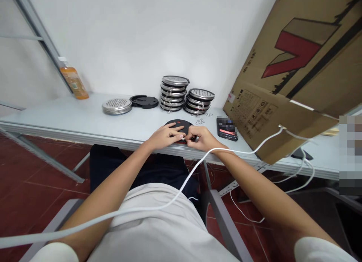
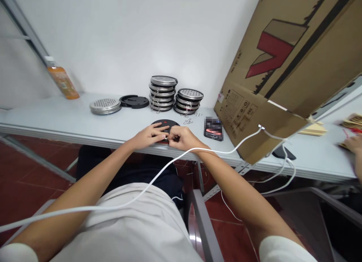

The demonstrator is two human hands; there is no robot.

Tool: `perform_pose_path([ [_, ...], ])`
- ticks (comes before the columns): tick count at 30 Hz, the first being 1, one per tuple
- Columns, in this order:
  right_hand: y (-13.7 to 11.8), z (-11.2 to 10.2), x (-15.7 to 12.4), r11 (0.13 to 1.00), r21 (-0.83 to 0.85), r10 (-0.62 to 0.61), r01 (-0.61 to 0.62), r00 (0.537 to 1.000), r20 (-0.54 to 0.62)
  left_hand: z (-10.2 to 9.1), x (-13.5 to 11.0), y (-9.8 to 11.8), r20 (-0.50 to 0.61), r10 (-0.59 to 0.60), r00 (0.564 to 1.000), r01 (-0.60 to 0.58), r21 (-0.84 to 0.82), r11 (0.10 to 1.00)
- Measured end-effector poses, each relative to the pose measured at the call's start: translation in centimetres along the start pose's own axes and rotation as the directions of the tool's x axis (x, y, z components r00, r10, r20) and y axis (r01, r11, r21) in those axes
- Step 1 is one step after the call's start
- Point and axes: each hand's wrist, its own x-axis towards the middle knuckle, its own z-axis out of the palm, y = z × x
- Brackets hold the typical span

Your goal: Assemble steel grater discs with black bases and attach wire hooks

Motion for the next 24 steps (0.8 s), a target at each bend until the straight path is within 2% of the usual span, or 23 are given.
perform_pose_path([
  [6, 0.35, 0.09, 0.11, 0.999, 0.003, -0.054, 0.054, 0.999, 0.000, 0.02, 0.03, -0.05, 0.014, 0.010, 1.000, -0.009, -0.010, 1.000],
  [14, 0.52, 0.66, -0.01, 0.998, 0.009, -0.069, 0.070, 0.996, -0.061, 0.13, -0.01, 0.12, 0.013, -0.017, 1.000, 0.017, -0.009, 1.000],
  [24, 0.80, 0.94, -0.16, 0.994, -0.020, -0.106, 0.105, 0.992, -0.071, 0.33, 0.02, -0.03, 0.011, -0.004, 1.000, 0.004, 0.019, 1.000],
])
